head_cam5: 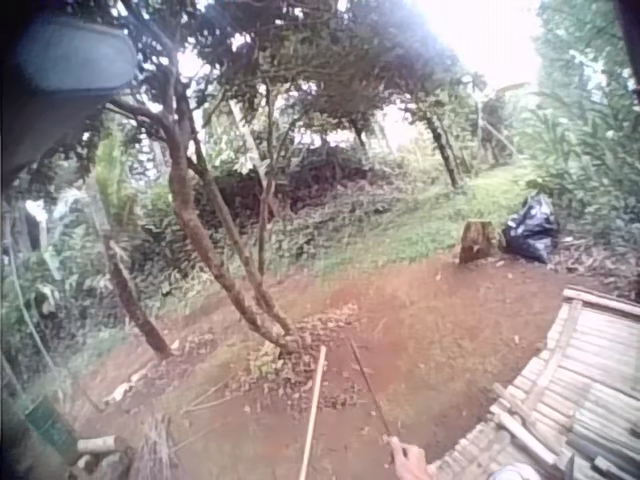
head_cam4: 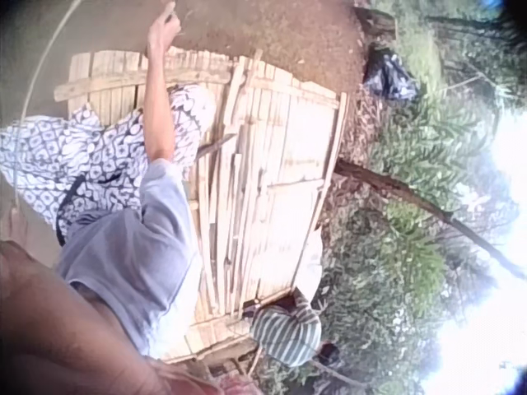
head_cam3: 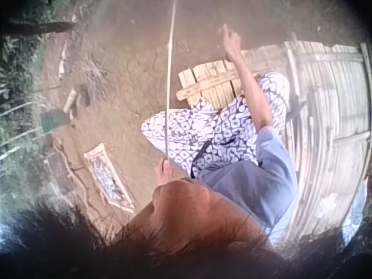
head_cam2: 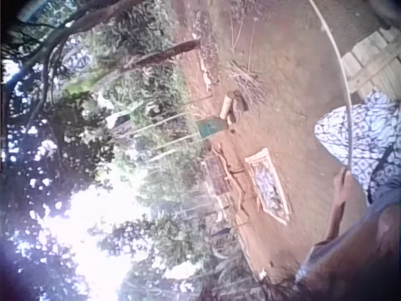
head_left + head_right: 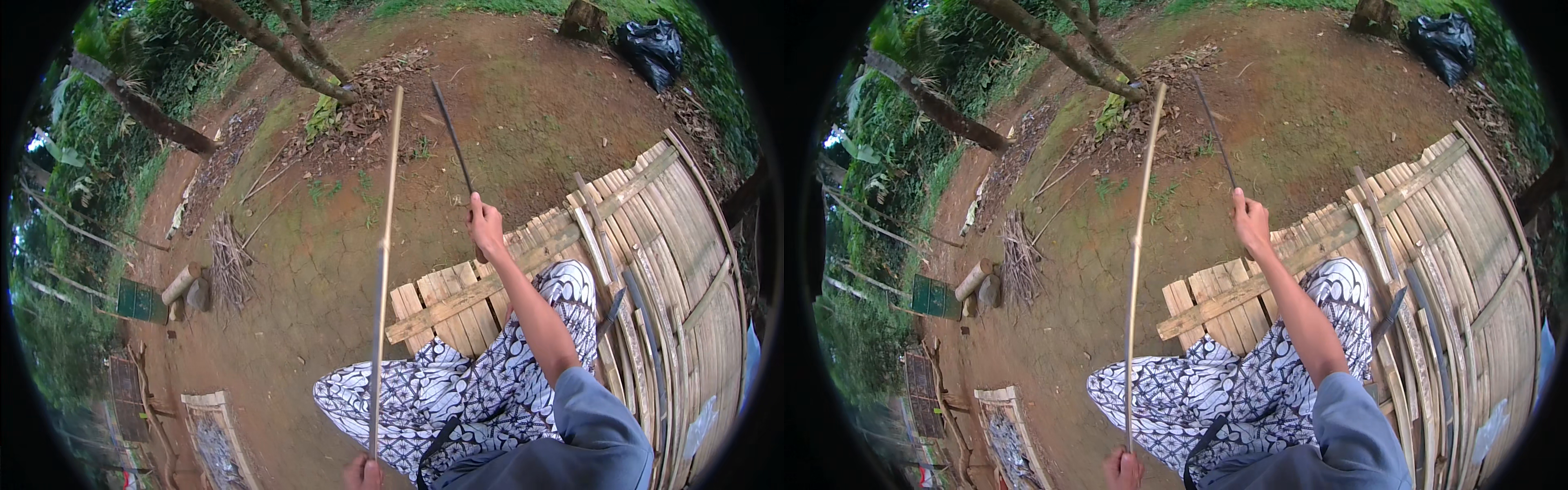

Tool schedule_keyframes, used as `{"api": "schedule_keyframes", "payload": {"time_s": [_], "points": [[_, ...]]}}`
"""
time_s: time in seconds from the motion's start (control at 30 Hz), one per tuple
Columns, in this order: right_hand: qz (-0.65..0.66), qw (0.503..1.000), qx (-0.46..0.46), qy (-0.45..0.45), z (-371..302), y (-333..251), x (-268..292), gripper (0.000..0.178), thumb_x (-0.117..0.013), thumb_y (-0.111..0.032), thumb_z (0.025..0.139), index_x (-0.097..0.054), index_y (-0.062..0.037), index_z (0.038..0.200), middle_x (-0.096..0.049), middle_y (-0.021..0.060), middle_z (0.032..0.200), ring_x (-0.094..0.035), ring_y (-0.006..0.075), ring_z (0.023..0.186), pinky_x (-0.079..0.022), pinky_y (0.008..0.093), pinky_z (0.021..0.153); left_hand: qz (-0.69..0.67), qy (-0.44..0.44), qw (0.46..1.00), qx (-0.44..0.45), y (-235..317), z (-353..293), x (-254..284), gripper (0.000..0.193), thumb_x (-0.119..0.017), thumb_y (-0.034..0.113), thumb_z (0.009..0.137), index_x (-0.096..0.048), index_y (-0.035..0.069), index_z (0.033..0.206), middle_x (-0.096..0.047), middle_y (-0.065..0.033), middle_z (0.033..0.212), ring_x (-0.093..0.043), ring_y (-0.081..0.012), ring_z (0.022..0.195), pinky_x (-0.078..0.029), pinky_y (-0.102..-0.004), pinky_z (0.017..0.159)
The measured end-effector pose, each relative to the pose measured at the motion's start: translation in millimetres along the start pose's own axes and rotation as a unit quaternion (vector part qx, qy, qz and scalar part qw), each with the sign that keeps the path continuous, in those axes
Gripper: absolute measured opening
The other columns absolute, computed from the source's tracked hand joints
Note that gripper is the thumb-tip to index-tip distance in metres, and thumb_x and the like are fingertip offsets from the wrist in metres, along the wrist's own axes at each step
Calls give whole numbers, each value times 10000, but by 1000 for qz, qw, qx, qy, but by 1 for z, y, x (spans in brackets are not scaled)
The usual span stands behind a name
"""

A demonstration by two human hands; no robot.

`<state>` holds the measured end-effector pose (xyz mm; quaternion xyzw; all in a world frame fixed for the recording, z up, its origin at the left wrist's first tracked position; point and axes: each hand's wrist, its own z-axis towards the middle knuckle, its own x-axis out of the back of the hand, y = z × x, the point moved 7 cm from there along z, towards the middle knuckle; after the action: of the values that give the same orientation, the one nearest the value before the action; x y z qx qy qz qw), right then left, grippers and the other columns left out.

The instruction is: The person sits on a bamboo mat and uses a machete to shave and smooth a long bamboo stick. They hold the stick with one hand and repeatedly strike it with the machete to remove the outer layer and refine its shape.

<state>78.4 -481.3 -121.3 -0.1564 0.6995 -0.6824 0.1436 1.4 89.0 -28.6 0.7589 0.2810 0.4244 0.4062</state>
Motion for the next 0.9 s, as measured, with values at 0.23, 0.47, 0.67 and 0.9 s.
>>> {"api": "schedule_keyframes", "payload": {"time_s": [0.23,0.47,0.67,0.9], "points": [[102,990,38,-87,-56,-36,-22,560,-447,-452,980,-518,-17,635,-471,22,521,-446,116,511,-355,310,493,-81,-11,991,-104,92,56,-56,104,-498,84,973,-488,-19,971,-556,-51,620,-505,-79,467,-402,-222,417],[-88,889,368,-256,-150,-104,-60,453,-590,-505,853,-655,-65,762,-580,113,519,-558,272,436,-424,370,420,-110,-12,989,-94,100,82,-79,130,-520,110,978,-499,-13,1014,-530,-24,608,-471,-54,456,-359,-200,398],[-126,766,529,-342,-237,-117,-81,504,-621,-592,779,-579,-95,704,-561,52,550,-578,249,469,-428,367,427,-34,18,999,-4,79,98,-54,146,-520,157,983,-520,12,989,-536,-6,612,-463,-42,462,-357,-216,414],[-143,778,491,-365,-217,-91,-87,497,-626,-571,781,-609,-76,739,-571,79,550,-594,287,490,-450,385,461,-64,-23,997,37,91,82,-50,150,-503,179,996,-470,51,923,-451,4,565,-397,-57,411,-302,-231,370]]}}
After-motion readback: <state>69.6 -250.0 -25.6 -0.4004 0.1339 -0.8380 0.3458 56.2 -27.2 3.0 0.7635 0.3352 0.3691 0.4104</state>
